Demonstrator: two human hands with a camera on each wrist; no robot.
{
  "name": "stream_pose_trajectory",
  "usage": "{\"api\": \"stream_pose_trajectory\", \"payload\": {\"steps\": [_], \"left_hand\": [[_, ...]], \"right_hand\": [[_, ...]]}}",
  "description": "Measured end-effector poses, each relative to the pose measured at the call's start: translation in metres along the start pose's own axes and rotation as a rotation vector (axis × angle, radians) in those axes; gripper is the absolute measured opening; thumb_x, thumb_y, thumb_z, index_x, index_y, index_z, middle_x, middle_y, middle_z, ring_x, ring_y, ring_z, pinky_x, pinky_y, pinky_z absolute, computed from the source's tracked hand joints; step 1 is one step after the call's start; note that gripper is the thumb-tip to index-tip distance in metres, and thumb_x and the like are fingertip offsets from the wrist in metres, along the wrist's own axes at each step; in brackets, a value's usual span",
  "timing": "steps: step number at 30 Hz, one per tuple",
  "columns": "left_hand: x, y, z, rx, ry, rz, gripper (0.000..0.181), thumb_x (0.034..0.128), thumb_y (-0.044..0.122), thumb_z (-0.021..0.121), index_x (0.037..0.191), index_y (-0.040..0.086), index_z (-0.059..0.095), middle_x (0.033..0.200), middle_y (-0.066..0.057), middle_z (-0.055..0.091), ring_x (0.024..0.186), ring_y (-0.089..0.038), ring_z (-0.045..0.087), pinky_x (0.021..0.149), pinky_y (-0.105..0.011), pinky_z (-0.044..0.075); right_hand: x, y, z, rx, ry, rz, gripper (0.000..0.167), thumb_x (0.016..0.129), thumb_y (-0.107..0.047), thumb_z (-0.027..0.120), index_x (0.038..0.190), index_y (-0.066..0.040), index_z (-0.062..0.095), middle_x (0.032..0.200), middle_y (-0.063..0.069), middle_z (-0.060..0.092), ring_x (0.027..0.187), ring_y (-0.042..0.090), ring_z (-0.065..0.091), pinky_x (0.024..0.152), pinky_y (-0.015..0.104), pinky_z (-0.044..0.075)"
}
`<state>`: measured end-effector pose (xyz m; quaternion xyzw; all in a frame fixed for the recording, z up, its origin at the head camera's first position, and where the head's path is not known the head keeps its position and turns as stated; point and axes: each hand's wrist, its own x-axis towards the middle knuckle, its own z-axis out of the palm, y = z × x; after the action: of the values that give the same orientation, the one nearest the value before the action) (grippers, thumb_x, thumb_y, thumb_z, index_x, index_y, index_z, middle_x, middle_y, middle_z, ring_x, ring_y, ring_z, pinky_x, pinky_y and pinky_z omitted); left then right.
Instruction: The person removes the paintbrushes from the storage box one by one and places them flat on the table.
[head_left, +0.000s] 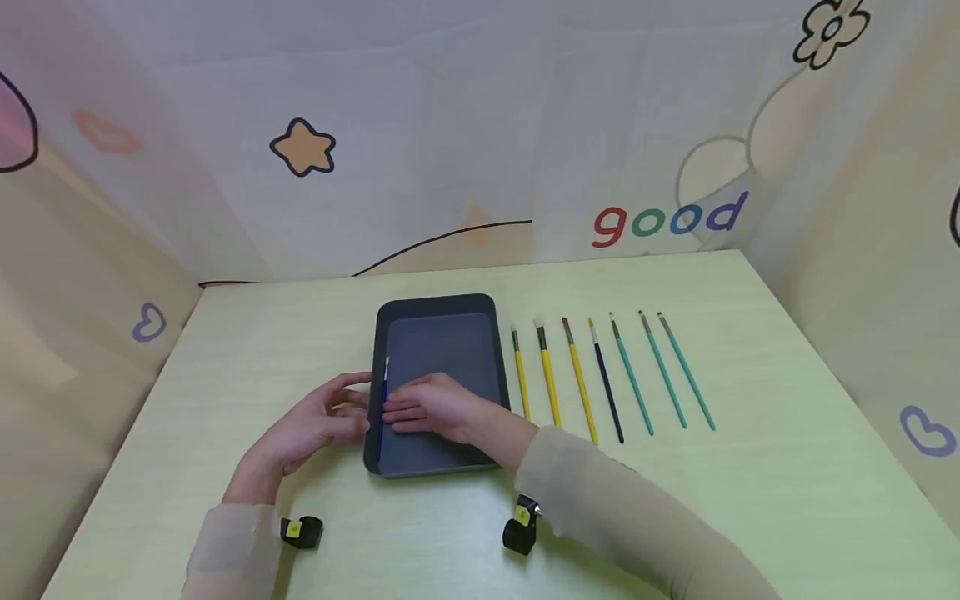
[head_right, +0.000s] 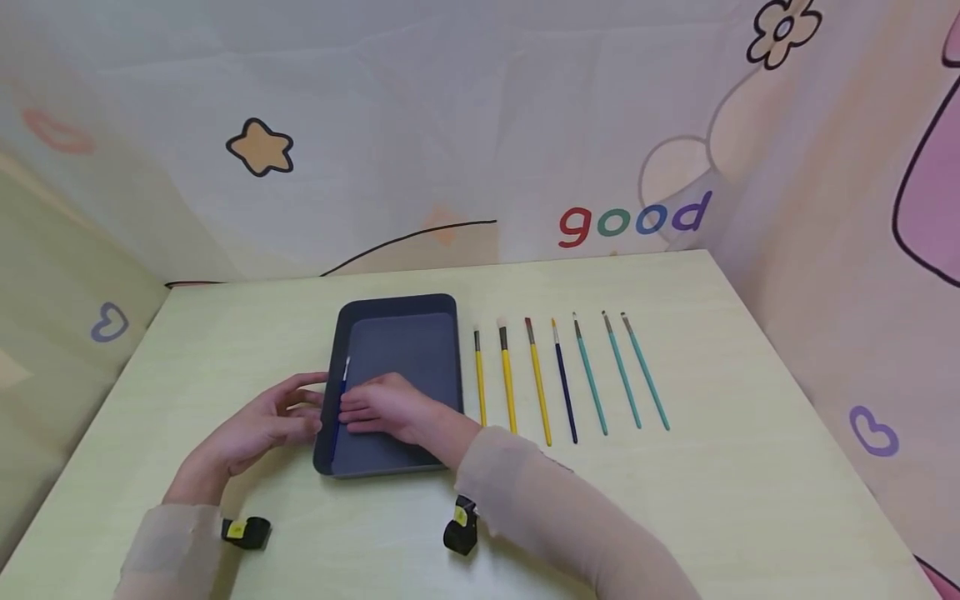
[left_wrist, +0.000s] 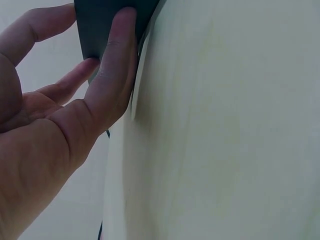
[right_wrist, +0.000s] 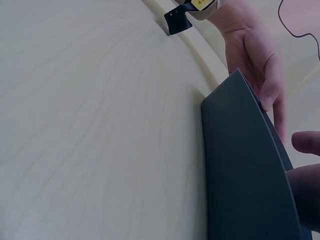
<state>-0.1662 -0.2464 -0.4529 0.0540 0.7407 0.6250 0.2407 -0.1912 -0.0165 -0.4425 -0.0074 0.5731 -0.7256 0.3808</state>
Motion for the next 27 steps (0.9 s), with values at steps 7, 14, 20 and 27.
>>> {"api": "stream_pose_trajectory", "payload": {"steps": [7,14,20,27], "left_hand": [[-0.002,0.001,0.001,0.005,0.001,-0.004,0.076,0.0905,0.0,0.067,0.158,0.007,0.033,0.136,-0.027,0.045,0.115,-0.031,0.06,0.093,-0.039,0.056],[-0.002,0.001,0.0,0.014,0.002,-0.004,0.076,0.0907,0.001,0.067,0.158,0.008,0.033,0.136,-0.027,0.045,0.114,-0.032,0.06,0.092,-0.038,0.056],[-0.003,0.0,0.0,-0.004,-0.01,0.0,0.076,0.0908,0.0,0.067,0.158,0.008,0.032,0.137,-0.027,0.045,0.114,-0.031,0.06,0.092,-0.037,0.056],[-0.002,-0.001,-0.001,-0.007,-0.023,0.02,0.075,0.0911,-0.001,0.066,0.158,0.007,0.032,0.136,-0.027,0.044,0.113,-0.028,0.061,0.091,-0.037,0.056]], "right_hand": [[0.002,0.001,0.007,-0.033,0.039,0.003,0.037,0.1,0.002,0.06,0.131,0.019,0.051,0.116,0.026,0.069,0.117,0.036,0.065,0.1,0.042,0.053],[0.006,0.001,0.014,-0.105,0.03,0.01,0.036,0.098,0.001,0.064,0.127,0.019,0.053,0.099,0.017,0.069,0.09,0.023,0.068,0.094,0.04,0.056],[0.007,0.002,0.012,-0.126,0.02,0.026,0.015,0.098,0.0,0.063,0.108,0.011,0.062,0.079,0.011,0.063,0.07,0.017,0.062,0.074,0.031,0.06],[0.005,0.006,0.022,-0.312,0.076,-0.02,0.019,0.097,-0.002,0.067,0.111,0.01,0.064,0.089,0.014,0.066,0.079,0.024,0.069,0.075,0.036,0.062]]}}
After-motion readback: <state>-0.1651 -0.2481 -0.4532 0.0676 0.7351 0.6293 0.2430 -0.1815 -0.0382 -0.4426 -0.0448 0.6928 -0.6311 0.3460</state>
